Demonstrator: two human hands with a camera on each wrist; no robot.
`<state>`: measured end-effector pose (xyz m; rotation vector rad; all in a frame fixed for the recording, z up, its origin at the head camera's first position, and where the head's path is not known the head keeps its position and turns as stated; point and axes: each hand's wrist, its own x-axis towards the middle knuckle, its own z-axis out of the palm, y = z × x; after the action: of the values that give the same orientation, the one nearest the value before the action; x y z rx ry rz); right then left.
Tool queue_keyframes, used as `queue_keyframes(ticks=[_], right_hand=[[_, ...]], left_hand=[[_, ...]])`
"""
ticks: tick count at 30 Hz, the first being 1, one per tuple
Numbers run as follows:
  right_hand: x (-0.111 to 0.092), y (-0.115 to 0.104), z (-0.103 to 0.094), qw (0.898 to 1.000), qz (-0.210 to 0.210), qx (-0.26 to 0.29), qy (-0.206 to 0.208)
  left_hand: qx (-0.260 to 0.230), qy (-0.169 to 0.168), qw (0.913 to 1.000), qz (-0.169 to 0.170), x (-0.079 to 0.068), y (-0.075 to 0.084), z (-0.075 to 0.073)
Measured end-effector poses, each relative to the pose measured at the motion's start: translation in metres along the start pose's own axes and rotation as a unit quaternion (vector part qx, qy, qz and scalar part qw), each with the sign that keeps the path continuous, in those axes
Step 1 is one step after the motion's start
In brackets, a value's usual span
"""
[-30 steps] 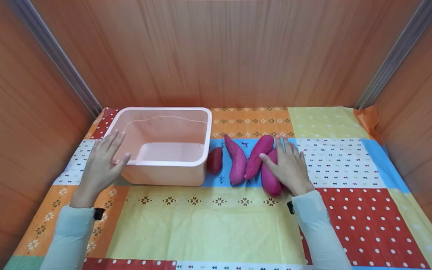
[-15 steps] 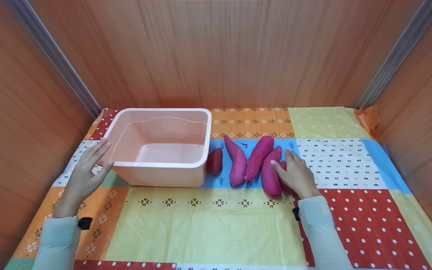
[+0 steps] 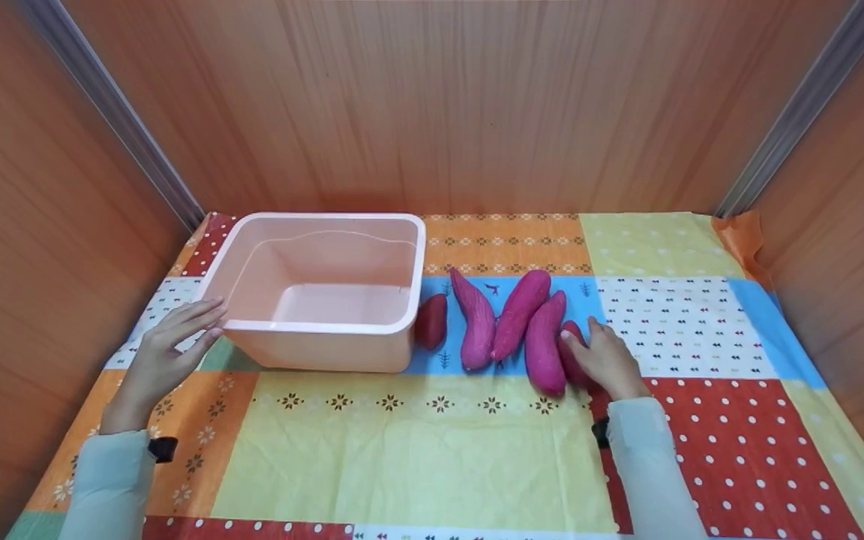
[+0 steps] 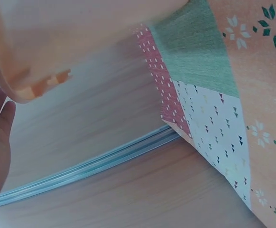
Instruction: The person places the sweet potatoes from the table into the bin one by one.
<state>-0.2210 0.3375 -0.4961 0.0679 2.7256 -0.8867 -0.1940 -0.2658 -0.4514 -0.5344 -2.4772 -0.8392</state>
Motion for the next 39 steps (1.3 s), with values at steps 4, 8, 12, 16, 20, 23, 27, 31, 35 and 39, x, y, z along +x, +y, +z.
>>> queue_keyframes(ticks=[4,8,12,16,20,23,27,31,35,39], right_hand=[[0.002,0.002,0.001,1.0,-0.009,0.002,0.003],[0.003,0.005,0.003,1.0,-0.008,0.009,-0.004],[0.003,0.008,0.005,1.0,0.006,0.02,-0.021],[0.003,0.01,0.008,1.0,0.005,0.016,-0.026],[0.004,0.012,0.013,1.0,-0.003,0.01,-0.019],[0.004,0.014,0.016,1.0,-0.01,0.008,-0.014],[0.005,0.017,0.019,1.0,-0.017,0.006,-0.009],[0.005,0.02,0.02,1.0,-0.01,0.012,-0.011],[0.004,0.02,0.023,1.0,-0.013,0.015,0.005],[0.003,0.021,0.025,1.0,-0.021,0.011,0.018]], left_hand=[[0.007,0.013,0.9997,0.019,0.0,-0.003,0.001],[0.003,0.025,0.9992,0.032,0.001,-0.004,0.001],[-0.001,0.033,0.9985,0.044,0.002,-0.006,0.002],[-0.013,0.036,0.9977,0.055,0.002,-0.006,0.003],[-0.029,0.031,0.9975,0.056,0.003,-0.004,0.003],[-0.04,0.027,0.9976,0.05,0.003,-0.004,0.004],[-0.056,0.026,0.9972,0.042,0.002,-0.005,0.005],[-0.065,0.033,0.9964,0.044,0.002,-0.006,0.007],[-0.07,0.052,0.9949,0.052,0.003,-0.01,0.011],[-0.076,0.065,0.9938,0.049,0.002,-0.011,0.014]])
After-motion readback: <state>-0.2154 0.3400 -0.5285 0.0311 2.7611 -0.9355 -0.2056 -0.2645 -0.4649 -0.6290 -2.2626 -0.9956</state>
